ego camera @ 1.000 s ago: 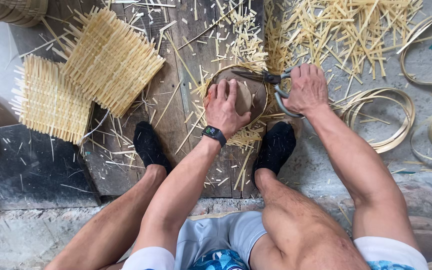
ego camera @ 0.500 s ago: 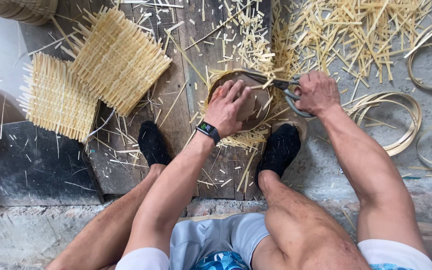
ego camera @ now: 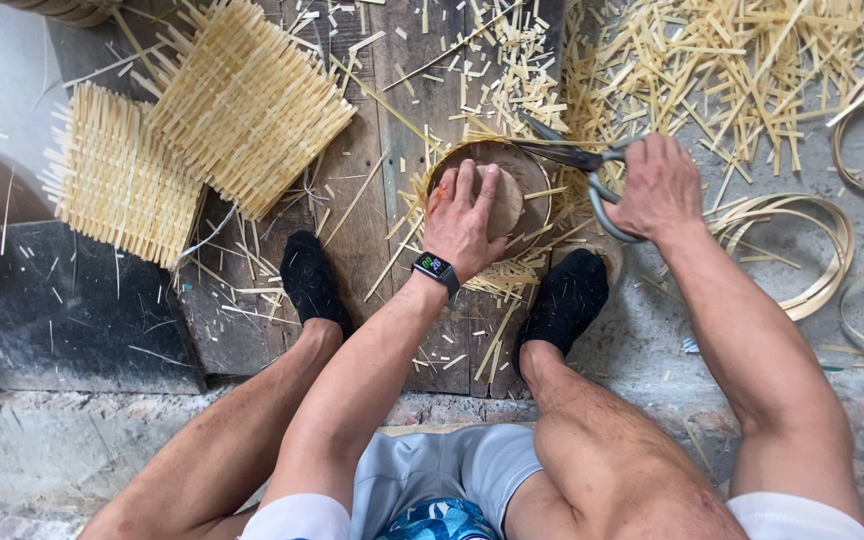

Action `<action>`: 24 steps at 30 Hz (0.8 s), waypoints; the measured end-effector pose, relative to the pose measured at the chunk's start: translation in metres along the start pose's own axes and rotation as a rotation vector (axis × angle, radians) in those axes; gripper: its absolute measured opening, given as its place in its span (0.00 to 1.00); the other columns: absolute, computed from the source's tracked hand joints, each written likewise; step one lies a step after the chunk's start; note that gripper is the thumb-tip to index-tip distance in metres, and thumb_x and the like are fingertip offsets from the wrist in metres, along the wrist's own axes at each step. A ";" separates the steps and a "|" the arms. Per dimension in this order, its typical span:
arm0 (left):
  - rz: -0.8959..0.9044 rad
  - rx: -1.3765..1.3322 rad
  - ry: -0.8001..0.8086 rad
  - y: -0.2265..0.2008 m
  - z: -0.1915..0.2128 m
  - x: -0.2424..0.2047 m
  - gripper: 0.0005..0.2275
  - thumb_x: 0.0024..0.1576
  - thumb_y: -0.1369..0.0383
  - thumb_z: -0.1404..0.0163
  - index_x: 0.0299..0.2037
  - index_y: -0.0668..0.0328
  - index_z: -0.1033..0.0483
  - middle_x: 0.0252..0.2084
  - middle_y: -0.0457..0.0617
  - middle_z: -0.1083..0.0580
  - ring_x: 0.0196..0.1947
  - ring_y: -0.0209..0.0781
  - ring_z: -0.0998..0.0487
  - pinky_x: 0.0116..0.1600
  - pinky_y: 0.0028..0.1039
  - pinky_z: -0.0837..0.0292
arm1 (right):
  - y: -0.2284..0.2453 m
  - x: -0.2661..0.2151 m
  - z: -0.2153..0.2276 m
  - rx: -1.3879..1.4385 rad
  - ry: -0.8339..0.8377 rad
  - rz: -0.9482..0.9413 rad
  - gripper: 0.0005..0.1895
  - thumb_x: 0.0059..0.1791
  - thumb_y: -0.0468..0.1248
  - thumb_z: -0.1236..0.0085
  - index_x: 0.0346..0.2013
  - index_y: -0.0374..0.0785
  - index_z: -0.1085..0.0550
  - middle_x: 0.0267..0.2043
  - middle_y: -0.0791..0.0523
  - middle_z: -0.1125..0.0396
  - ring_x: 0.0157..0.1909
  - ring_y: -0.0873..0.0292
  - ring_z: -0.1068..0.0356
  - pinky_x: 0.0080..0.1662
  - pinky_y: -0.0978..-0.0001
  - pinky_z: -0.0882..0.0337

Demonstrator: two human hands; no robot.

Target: The person sits on the floor and repeatedly assembles small round bamboo trays. They place a woven bamboo mat on a wooden mold, fit a bamboo ring around the edge, and trim the excess mat with shears. The process is repeated multiple times, producing several finished trays.

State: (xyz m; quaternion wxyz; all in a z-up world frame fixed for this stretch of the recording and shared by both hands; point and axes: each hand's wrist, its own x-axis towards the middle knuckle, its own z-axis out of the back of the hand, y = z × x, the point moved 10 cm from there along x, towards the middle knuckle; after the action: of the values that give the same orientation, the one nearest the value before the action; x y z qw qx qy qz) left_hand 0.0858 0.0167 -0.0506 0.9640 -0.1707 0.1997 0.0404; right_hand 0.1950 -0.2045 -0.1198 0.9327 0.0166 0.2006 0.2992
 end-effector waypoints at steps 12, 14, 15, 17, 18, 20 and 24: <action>-0.090 0.030 0.110 -0.009 -0.004 -0.003 0.50 0.42 0.61 0.35 0.75 0.55 0.55 0.74 0.68 0.53 0.72 0.66 0.49 0.73 0.52 0.48 | 0.028 0.001 -0.009 -0.062 -0.174 0.076 0.22 0.49 0.53 0.37 0.32 0.38 0.31 0.30 0.55 0.41 0.31 0.58 0.40 0.33 0.64 0.37; -0.105 0.094 0.165 -0.008 -0.011 -0.001 0.48 0.44 0.65 0.38 0.75 0.53 0.55 0.74 0.67 0.53 0.74 0.65 0.52 0.75 0.51 0.52 | 0.011 0.001 -0.026 -0.116 -0.171 0.092 0.17 0.53 0.48 0.40 0.30 0.41 0.32 0.26 0.58 0.42 0.27 0.62 0.42 0.28 0.68 0.40; -0.152 0.116 0.126 -0.010 -0.008 -0.003 0.46 0.45 0.67 0.40 0.76 0.52 0.54 0.75 0.66 0.54 0.75 0.64 0.52 0.75 0.51 0.54 | 0.000 -0.004 -0.032 -0.164 -0.157 0.109 0.16 0.55 0.46 0.41 0.28 0.43 0.32 0.23 0.60 0.43 0.25 0.64 0.44 0.25 0.70 0.42; -0.251 0.158 0.047 -0.016 -0.003 -0.007 0.42 0.49 0.70 0.45 0.76 0.49 0.52 0.76 0.63 0.54 0.77 0.62 0.53 0.77 0.52 0.58 | -0.006 -0.009 -0.036 -0.189 -0.166 0.129 0.14 0.53 0.44 0.41 0.27 0.43 0.32 0.23 0.60 0.42 0.25 0.65 0.43 0.26 0.72 0.42; -0.253 0.160 0.060 -0.016 -0.004 -0.008 0.41 0.49 0.71 0.46 0.76 0.49 0.52 0.77 0.63 0.55 0.77 0.62 0.54 0.77 0.51 0.59 | -0.007 -0.015 -0.029 -0.164 -0.189 0.132 0.14 0.51 0.44 0.40 0.28 0.42 0.32 0.25 0.59 0.42 0.27 0.65 0.42 0.29 0.71 0.40; -0.259 0.161 0.087 -0.019 -0.007 -0.010 0.40 0.50 0.72 0.48 0.76 0.51 0.52 0.78 0.62 0.56 0.78 0.61 0.57 0.78 0.50 0.62 | -0.001 -0.017 -0.003 -0.140 -0.250 0.143 0.17 0.47 0.48 0.37 0.29 0.40 0.31 0.27 0.57 0.40 0.29 0.63 0.40 0.31 0.69 0.37; -0.269 0.206 0.133 -0.019 -0.010 -0.006 0.41 0.48 0.73 0.47 0.76 0.48 0.52 0.78 0.61 0.57 0.78 0.60 0.58 0.77 0.50 0.63 | 0.047 -0.009 0.028 -0.115 -0.380 0.196 0.26 0.39 0.57 0.34 0.27 0.37 0.31 0.27 0.54 0.39 0.30 0.57 0.37 0.31 0.67 0.33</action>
State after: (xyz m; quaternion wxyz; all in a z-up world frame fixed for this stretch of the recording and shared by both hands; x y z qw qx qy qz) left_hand 0.0790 -0.0048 -0.0508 0.9578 -0.0983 0.2413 -0.1211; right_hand 0.1735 -0.1681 -0.0833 0.9196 0.0388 0.0010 0.3908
